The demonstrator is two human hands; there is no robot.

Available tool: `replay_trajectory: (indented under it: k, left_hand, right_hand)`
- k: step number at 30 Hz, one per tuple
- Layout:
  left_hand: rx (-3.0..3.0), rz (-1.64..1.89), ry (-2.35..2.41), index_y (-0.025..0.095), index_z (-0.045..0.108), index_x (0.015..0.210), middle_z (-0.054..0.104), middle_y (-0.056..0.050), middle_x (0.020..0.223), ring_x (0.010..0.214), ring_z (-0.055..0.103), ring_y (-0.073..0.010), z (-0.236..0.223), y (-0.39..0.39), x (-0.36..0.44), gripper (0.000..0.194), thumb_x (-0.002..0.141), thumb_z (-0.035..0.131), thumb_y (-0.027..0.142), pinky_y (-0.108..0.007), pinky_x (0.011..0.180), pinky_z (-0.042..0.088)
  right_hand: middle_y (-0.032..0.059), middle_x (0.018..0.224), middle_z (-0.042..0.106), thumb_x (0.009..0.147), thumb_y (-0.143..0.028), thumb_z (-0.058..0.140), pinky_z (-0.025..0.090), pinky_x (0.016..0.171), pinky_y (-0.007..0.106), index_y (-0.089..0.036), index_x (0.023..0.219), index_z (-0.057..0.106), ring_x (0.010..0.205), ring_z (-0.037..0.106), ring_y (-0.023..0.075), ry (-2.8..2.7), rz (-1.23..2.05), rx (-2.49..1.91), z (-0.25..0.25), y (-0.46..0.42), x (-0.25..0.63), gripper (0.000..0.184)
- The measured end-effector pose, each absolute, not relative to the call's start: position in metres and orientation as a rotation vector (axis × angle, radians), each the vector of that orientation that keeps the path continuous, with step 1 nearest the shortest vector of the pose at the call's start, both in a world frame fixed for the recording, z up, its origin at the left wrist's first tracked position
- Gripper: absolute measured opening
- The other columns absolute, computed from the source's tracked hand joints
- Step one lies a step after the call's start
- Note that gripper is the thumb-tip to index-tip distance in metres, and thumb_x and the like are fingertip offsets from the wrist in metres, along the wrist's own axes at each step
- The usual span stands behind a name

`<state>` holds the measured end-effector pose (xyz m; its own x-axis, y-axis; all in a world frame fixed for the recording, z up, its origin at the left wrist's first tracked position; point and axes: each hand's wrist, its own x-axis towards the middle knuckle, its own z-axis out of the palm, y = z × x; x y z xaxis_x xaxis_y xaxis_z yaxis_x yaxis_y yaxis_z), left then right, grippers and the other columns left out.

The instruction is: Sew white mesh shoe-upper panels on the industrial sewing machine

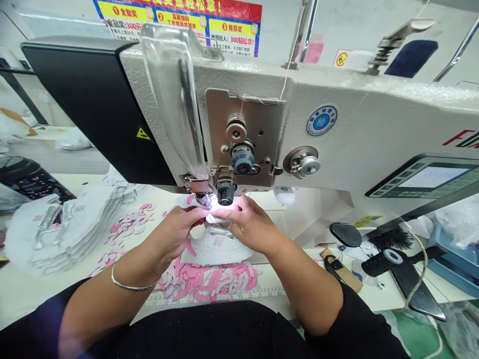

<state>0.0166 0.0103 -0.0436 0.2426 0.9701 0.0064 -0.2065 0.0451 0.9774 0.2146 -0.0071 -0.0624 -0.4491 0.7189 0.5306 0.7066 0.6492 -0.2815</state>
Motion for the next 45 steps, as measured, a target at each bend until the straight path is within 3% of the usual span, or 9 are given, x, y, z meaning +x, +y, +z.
replay_trajectory:
  k: [6, 14, 20, 25, 31, 45]
  left_hand:
    - [1.159, 1.041, 0.869, 0.017, 0.075, 0.088, 0.070, -0.004, 0.086, 0.084, 0.061, -0.0185, -0.045, 0.017, 0.010, 0.016, 0.072, 0.071, 0.020, -0.029, 0.077, 0.047]
    - [1.171, 0.983, 0.989, 0.017, 0.073, 0.076, 0.066, -0.003, 0.077, 0.074, 0.055, -0.0152, -0.045, 0.020, 0.006, 0.009, 0.073, 0.071, 0.025, -0.028, 0.074, 0.042]
    - [1.175, 0.963, 0.981, 0.015, 0.071, 0.070, 0.066, -0.005, 0.073, 0.074, 0.058, -0.0169, -0.041, 0.021, 0.007, 0.005, 0.069, 0.070, 0.020, -0.029, 0.073, 0.043]
    - [1.128, 0.985, 0.955, 0.016, 0.069, 0.063, 0.063, -0.002, 0.065, 0.065, 0.055, -0.0135, -0.041, 0.030, 0.005, 0.004, 0.065, 0.073, 0.017, -0.026, 0.064, 0.042]
    - [1.055, 0.923, 0.836, 0.017, 0.069, 0.062, 0.064, -0.001, 0.064, 0.060, 0.055, -0.0118, -0.046, 0.044, 0.000, 0.008, 0.061, 0.077, 0.013, -0.025, 0.060, 0.042]
    - [1.070, 0.967, 0.822, 0.017, 0.069, 0.061, 0.064, -0.002, 0.062, 0.056, 0.053, -0.0126, -0.042, 0.039, 0.003, 0.009, 0.062, 0.077, 0.014, -0.026, 0.056, 0.041]
  right_hand:
    - [0.0001, 0.086, 0.042, 0.081, -0.001, 0.051, 0.037, 0.063, 0.026, -0.045, 0.127, 0.062, 0.077, 0.045, 0.0151, -2.182, -0.079, -1.274, -0.065, -0.017, 0.206, 0.064]
    - [0.0024, 0.088, 0.044, 0.082, -0.006, 0.051, 0.040, 0.064, 0.028, -0.038, 0.130, 0.060, 0.073, 0.043, 0.0163, -2.151, -0.223, -1.418, -0.065, -0.030, 0.189, 0.059]
    - [0.0033, 0.087, 0.044, 0.082, -0.008, 0.050, 0.041, 0.063, 0.029, -0.036, 0.131, 0.059, 0.072, 0.043, 0.0173, -2.130, -0.274, -1.453, -0.065, -0.033, 0.182, 0.058]
    - [0.0035, 0.087, 0.045, 0.080, -0.008, 0.052, 0.044, 0.066, 0.029, -0.034, 0.135, 0.056, 0.076, 0.044, 0.0183, -2.070, -0.334, -1.413, -0.078, -0.033, 0.178, 0.061]
    - [0.0076, 0.094, 0.053, 0.089, -0.015, 0.052, 0.051, 0.078, 0.035, -0.021, 0.125, 0.063, 0.087, 0.052, 0.0201, -1.936, -0.298, -1.246, -0.091, -0.028, 0.178, 0.038]
    - [0.0077, 0.095, 0.058, 0.093, -0.023, 0.054, 0.052, 0.080, 0.036, -0.024, 0.123, 0.066, 0.089, 0.056, 0.0212, -1.969, -0.237, -1.313, -0.079, -0.029, 0.183, 0.033]
